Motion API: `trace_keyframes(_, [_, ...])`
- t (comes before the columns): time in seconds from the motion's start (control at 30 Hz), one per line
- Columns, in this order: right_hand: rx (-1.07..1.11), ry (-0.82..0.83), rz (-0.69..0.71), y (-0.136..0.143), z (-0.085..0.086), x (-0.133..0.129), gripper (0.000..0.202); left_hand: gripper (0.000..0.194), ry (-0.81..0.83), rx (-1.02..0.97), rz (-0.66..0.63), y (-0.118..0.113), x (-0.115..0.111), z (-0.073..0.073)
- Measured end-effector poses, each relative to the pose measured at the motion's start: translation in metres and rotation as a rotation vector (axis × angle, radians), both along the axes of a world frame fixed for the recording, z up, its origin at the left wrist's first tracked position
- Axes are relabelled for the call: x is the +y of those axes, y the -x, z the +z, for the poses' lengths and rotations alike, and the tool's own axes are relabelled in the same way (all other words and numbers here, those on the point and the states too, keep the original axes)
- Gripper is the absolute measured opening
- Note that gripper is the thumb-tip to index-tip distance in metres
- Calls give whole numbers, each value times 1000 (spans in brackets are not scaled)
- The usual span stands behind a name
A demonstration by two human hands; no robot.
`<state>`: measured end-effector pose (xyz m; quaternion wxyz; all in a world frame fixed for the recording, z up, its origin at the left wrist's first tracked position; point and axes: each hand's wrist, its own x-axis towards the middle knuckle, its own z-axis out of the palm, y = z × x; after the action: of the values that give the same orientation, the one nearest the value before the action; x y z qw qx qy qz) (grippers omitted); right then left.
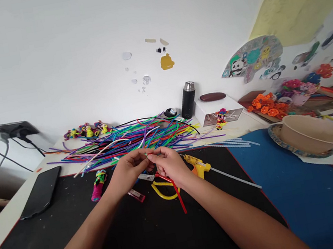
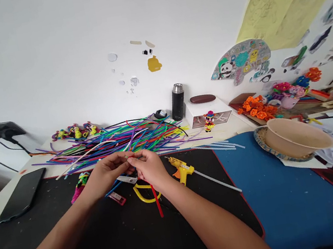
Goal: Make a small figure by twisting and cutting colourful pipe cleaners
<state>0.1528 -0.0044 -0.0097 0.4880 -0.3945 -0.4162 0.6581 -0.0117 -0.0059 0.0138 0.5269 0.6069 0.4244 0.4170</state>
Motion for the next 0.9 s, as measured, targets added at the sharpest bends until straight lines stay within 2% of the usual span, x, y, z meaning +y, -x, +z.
trace_keyframes(0.13, [36, 7, 5, 8, -10, 9, 38, 39, 16, -40, 105, 0, 6, -9])
trace_keyframes(0.27, [-2, -13, 16, 3, -20, 10, 37, 39, 46, -67, 137, -2, 5, -21])
trace_keyframes(0.37, [-20, -25, 38, -2, -21, 8, 37, 40, 61, -82, 145, -3, 2, -25])
trace_keyframes(0.7, [-28, 2, 78, -7, -16, 0, 38, 30, 13, -91, 192, -5, -11, -23])
trace_keyframes(0.9, [-47, -18, 65, -8, -17, 0, 35, 35, 102, -175, 134, -2, -8, -24])
